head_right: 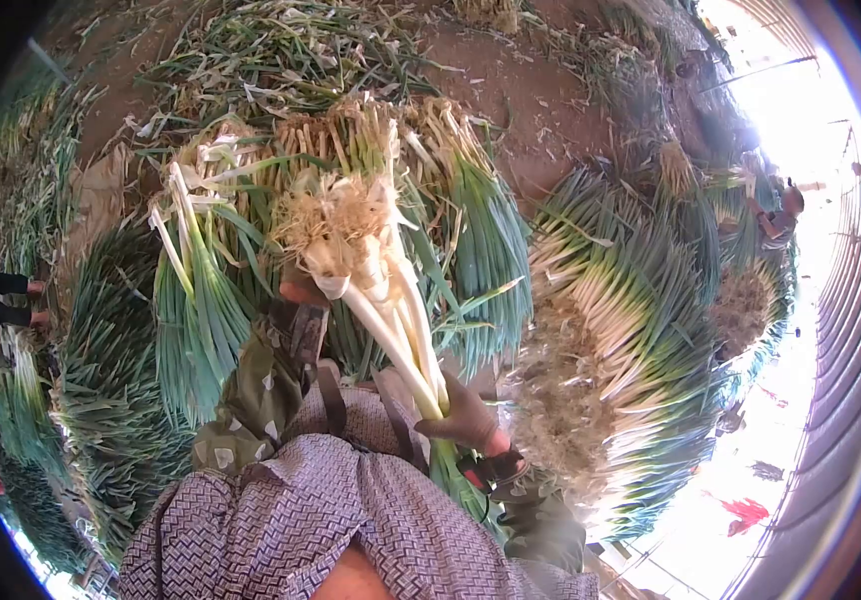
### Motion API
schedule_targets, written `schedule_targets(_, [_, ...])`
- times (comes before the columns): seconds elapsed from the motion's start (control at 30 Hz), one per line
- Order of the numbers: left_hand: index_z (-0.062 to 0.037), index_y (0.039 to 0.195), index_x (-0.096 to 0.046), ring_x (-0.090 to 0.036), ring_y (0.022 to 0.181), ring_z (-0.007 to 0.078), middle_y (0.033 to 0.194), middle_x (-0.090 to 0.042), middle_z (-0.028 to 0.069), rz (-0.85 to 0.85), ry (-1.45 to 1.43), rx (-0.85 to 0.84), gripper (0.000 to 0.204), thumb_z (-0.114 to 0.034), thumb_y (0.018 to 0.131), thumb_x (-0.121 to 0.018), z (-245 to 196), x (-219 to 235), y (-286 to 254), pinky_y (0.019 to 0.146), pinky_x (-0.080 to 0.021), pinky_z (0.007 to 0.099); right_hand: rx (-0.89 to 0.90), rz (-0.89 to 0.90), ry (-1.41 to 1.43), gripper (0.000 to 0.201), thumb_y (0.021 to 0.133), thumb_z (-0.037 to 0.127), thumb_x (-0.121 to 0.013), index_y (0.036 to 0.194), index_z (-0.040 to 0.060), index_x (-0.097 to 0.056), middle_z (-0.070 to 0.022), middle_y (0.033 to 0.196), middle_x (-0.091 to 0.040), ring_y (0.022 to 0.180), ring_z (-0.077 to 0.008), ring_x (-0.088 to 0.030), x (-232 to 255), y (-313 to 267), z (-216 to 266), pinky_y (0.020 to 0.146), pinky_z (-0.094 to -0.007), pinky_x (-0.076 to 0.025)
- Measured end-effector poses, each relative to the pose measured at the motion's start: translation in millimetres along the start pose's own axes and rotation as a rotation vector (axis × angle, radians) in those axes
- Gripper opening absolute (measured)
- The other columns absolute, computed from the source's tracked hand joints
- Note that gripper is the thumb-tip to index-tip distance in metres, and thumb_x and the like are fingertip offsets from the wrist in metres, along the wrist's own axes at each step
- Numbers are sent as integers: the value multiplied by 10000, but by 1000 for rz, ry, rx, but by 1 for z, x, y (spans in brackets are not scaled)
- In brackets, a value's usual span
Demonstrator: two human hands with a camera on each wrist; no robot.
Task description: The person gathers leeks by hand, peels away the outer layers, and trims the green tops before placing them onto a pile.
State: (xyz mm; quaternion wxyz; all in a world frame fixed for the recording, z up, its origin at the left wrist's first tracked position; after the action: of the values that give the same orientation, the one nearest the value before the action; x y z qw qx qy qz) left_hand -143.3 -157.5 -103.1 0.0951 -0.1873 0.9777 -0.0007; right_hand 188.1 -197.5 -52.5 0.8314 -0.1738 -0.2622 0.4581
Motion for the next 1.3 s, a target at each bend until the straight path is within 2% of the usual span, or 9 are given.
schedule_targets(0.33, [-60,1039,-668,-602,700,126,852,-627,4,-195,21,-80,265,-304,1034,-567,-83,72,140,621,-529,271,-134,-168,-36,887,680,365,-859,1388,9,-459,-221,1095,-686,994,-343,-692,-11,-34,49,874,-423,-536])
schedule_targets(0.4, [-66,1095,-616,-634,816,205,951,-629,35,-239,-402,102,289,-336,1051,-523,-98,145,200,691,-566,383,-253,-199,-108,888,678,370,-865,1385,13,-463,-221,1071,-693,989,-353,-698,-2,-44,66,874,-432,-539])
schedule_targets(0.5, [-59,1094,-629,-640,783,183,920,-648,34,-334,38,14,271,-311,1030,-552,-145,200,215,646,-555,353,-261,-333,-159,891,646,334,-868,1384,39,-466,-198,1038,-704,921,-328,-720,7,-83,13,843,-435,-566])
schedule_targets(0.7, [-45,1092,-657,-651,716,139,859,-686,32,136,1098,233,244,-260,989,-608,-74,73,140,557,-535,292,-329,-510,-330,782,675,378,-796,1308,60,-465,-232,907,-702,806,-431,-697,31,-67,-16,730,-495,-561])
schedule_targets(0.83, [6,1088,-685,-701,840,160,985,-734,106,-11,40,-74,358,-228,844,-801,-55,-55,47,630,-560,333,-458,-469,-403,776,673,389,-799,1272,41,-450,-228,911,-704,802,-437,-695,33,-47,-22,728,-502,-561])
schedule_targets(0.93, [8,1410,-475,-691,1032,295,1126,-691,175,168,618,-127,722,-223,820,-819,-22,-91,21,890,-549,391,-400,-521,-451,810,673,396,-805,1293,35,-429,-223,921,-705,804,-432,-697,23,-44,-26,728,-508,-562])
schedule_targets(1.03, [-2,1390,-489,-688,941,369,1038,-691,212,197,1028,-228,762,-245,759,-840,-9,-113,11,812,-547,429,-411,-535,-529,858,664,410,-823,1310,21,-412,-223,969,-689,812,-419,-699,10,-39,-28,718,-505,-562])
schedule_targets(1.13, [-13,1394,-494,-667,876,417,978,-688,211,229,909,29,785,-283,741,-838,13,-104,18,744,-535,456,-463,-514,-543,861,656,411,-833,1292,9,-414,-223,989,-680,822,-417,-698,5,-36,-23,727,-507,-560])
schedule_targets(1.3, [-33,1181,-592,-653,821,407,857,-654,160,34,1119,-611,466,-178,773,-766,-4,-106,14,723,-523,481,-519,-451,-498,827,676,407,-824,1272,1,-420,-234,1005,-670,859,-427,-694,-8,-19,-6,750,-519,-556])
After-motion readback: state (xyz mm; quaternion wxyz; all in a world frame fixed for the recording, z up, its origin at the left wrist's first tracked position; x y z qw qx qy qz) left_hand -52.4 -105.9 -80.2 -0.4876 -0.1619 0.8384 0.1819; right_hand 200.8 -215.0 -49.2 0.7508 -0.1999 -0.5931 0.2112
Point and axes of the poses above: each hand's wrist, its own y-axis towards the middle knuckle, its own x-axis out of the back of the hand, z = x × y, the point moved 5 cm from there along y, towards the middle knuckle
